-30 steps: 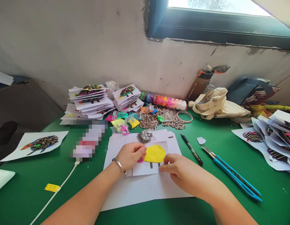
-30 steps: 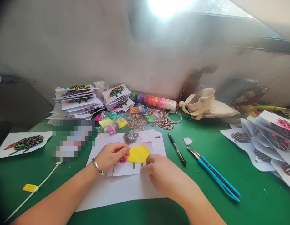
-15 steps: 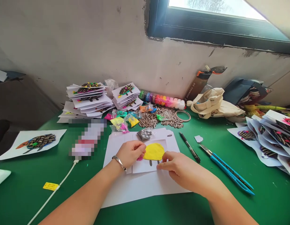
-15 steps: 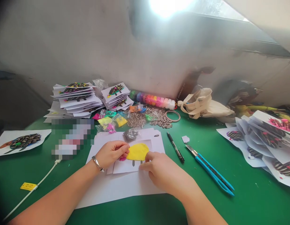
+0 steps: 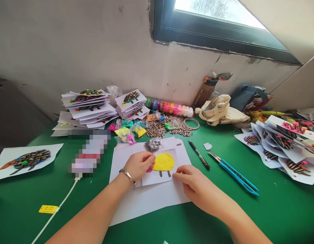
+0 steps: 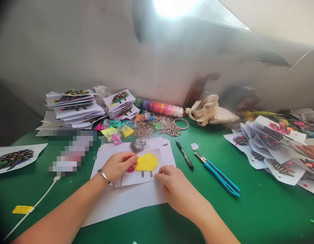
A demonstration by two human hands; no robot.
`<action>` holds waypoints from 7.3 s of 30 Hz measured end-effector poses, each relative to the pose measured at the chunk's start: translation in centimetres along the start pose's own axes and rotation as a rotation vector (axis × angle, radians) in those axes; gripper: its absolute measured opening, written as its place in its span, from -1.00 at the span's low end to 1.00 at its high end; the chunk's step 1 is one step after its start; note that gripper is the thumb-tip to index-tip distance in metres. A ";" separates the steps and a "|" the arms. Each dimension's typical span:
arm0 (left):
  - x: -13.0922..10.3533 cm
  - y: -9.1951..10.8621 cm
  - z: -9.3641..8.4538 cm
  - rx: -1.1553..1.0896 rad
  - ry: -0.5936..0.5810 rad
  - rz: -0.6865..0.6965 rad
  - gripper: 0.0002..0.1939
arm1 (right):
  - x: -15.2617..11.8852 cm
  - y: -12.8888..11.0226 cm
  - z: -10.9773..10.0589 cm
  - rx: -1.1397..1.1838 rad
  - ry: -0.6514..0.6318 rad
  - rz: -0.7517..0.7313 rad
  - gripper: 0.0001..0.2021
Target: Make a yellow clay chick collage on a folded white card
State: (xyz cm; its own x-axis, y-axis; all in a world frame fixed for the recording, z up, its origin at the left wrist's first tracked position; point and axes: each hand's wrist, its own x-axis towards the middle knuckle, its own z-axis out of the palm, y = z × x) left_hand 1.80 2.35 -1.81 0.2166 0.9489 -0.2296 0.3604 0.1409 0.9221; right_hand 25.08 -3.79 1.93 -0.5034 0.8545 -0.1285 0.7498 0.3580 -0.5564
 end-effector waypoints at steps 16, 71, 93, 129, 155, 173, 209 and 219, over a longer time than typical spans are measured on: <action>0.2 -0.3 0.1 0.052 0.013 0.039 -0.70 | -1.2 -0.2 6.1 -0.212 0.407 0.002 -0.71; 0.4 0.9 -1.0 -0.511 0.205 -0.094 -0.63 | 3.8 -4.0 4.7 -0.409 0.246 -0.148 -0.58; 0.6 0.7 -0.8 -0.498 0.161 -0.098 -0.69 | 4.7 -3.9 4.6 -0.410 0.268 -0.239 -0.66; 0.4 0.5 -1.4 -0.035 0.415 0.173 -0.74 | 12.3 0.9 0.0 -0.082 0.505 0.193 -0.74; 0.3 1.0 -1.1 -0.435 0.098 0.101 -0.69 | 8.3 -1.7 1.9 0.591 0.520 0.019 -0.77; 0.1 0.9 -0.4 -0.395 0.087 0.034 -0.69 | 8.5 -0.7 2.8 0.038 0.498 0.056 -0.83; -0.3 1.5 -0.8 -0.404 0.003 0.124 -0.64 | 8.3 -2.6 1.8 0.843 0.375 0.079 -0.81; -0.2 1.2 -0.5 -0.421 -0.001 0.072 -0.64 | 8.2 -1.9 1.5 0.787 0.324 0.044 -0.91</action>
State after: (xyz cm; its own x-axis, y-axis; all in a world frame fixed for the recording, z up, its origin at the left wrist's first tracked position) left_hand 1.78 2.44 -0.49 0.2282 0.9604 -0.1598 -0.0578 0.1772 0.9825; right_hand 18.92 1.94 0.72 -0.2435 0.9698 0.0113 0.1880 0.0586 -0.9804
